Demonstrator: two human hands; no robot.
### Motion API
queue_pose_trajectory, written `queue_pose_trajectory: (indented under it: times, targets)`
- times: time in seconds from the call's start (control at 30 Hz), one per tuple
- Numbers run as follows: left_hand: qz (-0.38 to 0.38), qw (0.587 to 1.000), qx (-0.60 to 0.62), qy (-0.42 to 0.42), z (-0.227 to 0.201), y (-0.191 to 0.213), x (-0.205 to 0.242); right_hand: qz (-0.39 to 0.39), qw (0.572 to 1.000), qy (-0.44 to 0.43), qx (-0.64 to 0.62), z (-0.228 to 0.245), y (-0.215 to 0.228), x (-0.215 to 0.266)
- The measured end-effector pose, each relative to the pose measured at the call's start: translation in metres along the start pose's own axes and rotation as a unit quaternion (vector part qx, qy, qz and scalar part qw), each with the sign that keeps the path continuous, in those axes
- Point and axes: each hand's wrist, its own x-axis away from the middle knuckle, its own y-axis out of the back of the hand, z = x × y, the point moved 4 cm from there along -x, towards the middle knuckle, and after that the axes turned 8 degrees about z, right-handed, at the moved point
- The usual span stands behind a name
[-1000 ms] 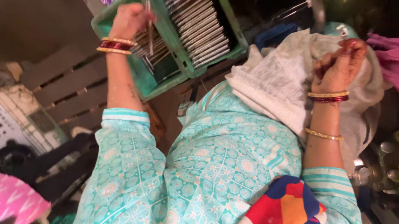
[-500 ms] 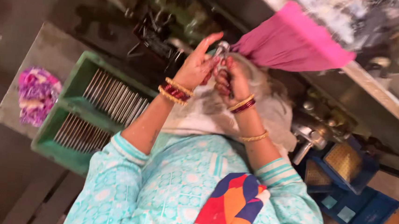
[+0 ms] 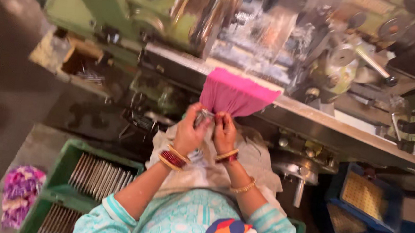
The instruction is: The person operates a metal grinding machine, inserting small metal rods into the grinding head and using a lever to activate the grinding process. After each rod is processed, it is placed into a green crate. The person repeats this process multiple times.
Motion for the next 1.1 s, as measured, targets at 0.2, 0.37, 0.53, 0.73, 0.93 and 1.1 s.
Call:
queue_pose_trajectory:
  times: [0.2, 0.37, 0.53, 0.73, 0.93, 1.1]
  targets:
    - [0.117, 0.861, -0.369, -0.330, -0.046, -0.010, -0.017, 0.047, 0.978, -0.186, 0.083, 0.018, 0.018, 0.037]
    - [0.177, 0.850, -0.339, -0.362, -0.048, -0.034, -0.029, 0.051, 0.964, -0.259, 0.034, -0.011, 0.042, 0.061]
    - [0.296, 0.809, -0.329, -0.387, -0.051, -0.062, -0.026, 0.041, 0.946, -0.252, 0.198, -0.023, 0.072, 0.078]
    - [0.319, 0.720, -0.314, -0.530, -0.069, -0.066, -0.014, 0.105, 0.924, -0.223, 0.292, -0.002, 0.089, 0.090]
    - [0.167, 0.804, -0.408, -0.401, -0.064, -0.074, -0.096, -0.194, 0.979, 0.048, -0.030, 0.010, 0.140, 0.028]
    - [0.111, 0.863, -0.410, -0.275, -0.048, -0.084, -0.171, -0.244, 0.958, 0.075, 0.133, -0.032, 0.170, 0.024]
